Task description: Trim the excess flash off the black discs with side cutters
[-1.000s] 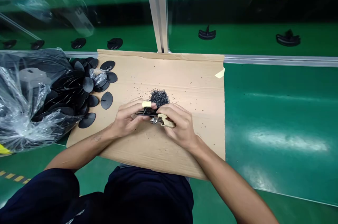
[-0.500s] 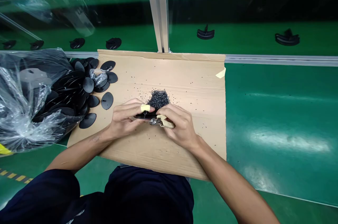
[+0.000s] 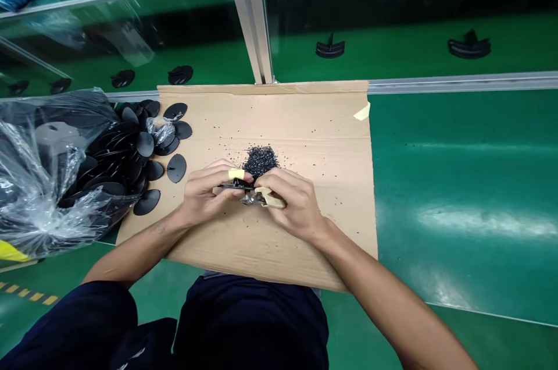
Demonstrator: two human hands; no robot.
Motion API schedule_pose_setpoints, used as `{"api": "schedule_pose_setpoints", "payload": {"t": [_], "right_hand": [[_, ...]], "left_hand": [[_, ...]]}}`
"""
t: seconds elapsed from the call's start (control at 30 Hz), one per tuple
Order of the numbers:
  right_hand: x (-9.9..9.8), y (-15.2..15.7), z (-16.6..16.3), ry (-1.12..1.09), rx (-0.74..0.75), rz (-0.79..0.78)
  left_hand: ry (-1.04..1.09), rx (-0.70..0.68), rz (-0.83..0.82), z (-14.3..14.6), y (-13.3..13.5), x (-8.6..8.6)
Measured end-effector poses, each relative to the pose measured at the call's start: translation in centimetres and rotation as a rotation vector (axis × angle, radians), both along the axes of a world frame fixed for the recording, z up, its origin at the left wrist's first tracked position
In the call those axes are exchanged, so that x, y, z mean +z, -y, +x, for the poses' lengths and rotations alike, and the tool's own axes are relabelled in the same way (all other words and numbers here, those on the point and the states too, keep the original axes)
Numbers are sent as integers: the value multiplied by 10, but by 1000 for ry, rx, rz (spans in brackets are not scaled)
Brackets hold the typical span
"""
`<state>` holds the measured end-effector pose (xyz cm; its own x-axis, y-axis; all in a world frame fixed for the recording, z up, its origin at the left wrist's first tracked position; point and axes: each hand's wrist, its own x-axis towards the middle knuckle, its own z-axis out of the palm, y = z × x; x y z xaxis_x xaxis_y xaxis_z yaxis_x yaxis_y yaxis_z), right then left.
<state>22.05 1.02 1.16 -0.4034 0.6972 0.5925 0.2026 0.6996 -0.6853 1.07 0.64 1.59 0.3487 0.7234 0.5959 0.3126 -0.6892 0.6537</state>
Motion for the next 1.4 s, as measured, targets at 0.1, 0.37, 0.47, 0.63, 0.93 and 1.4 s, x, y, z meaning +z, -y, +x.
{"api": "schedule_pose_setpoints", "payload": {"t": [0.1, 0.37, 0.47, 0.63, 0.93, 1.4], "right_hand": [[-1, 0, 0, -14, 1, -3], [-1, -2, 0, -41, 6, -41], [-1, -3, 3, -29, 3, -62], [-2, -6, 5, 38, 7, -28], [-2, -5, 5, 15, 81, 9], [3, -6, 5, 39, 256, -131]], "left_hand": [[33, -20, -56, 1, 1, -1], [36, 27, -39, -1, 3, -4], [7, 56, -35, -3, 3, -4], [10, 35, -19, -2, 2, -9], [163, -161, -482, -7, -1, -2], [149, -269, -776, -10, -1, 6]]}}
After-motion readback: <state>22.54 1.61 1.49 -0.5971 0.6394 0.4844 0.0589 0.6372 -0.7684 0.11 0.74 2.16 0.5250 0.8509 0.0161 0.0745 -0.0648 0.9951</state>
